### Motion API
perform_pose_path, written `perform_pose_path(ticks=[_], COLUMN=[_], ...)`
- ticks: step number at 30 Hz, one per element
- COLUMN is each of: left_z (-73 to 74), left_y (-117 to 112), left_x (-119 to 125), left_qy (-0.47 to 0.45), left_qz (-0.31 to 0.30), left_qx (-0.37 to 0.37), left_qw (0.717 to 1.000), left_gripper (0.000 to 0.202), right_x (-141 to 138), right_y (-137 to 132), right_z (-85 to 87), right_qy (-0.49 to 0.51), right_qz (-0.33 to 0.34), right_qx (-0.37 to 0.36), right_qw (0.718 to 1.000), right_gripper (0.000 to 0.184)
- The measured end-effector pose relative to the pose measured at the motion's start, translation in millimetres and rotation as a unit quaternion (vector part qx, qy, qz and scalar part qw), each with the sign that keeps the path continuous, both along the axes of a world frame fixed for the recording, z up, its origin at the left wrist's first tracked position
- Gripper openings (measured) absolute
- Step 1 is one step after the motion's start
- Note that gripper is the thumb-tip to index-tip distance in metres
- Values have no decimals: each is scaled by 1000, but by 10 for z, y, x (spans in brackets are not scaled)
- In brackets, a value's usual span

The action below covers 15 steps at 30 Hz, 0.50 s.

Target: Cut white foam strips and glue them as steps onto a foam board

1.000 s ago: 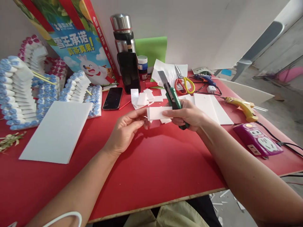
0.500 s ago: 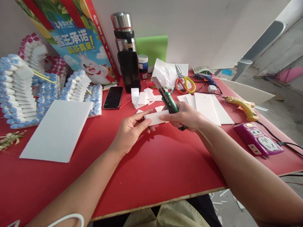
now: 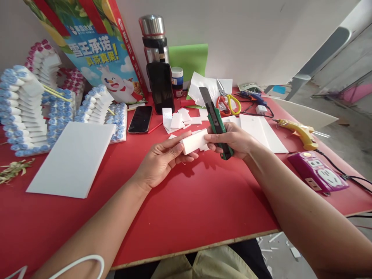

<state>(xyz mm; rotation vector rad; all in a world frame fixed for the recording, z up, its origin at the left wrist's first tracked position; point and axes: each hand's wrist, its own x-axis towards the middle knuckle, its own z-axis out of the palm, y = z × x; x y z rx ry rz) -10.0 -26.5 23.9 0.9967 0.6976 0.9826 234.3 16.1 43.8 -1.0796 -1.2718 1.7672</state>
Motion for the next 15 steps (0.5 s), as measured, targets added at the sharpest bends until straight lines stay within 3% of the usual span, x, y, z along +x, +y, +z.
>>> perform_pose_path(ticks=[6, 15], left_z=[-23, -18], left_y=[-1, 4], left_x=[-28, -33], left_qy=[-16, 1], left_qz=[-27, -5], left_qx=[6, -2], left_qw=[999, 1000], left_gripper=[39, 36], right_x=[12, 8], right_y=[-9, -6], right_z=[1, -20], right_qy=[2, 2], right_qz=[34, 43], right_qx=[14, 8], right_qw=[999, 999], right_gripper=[33, 30])
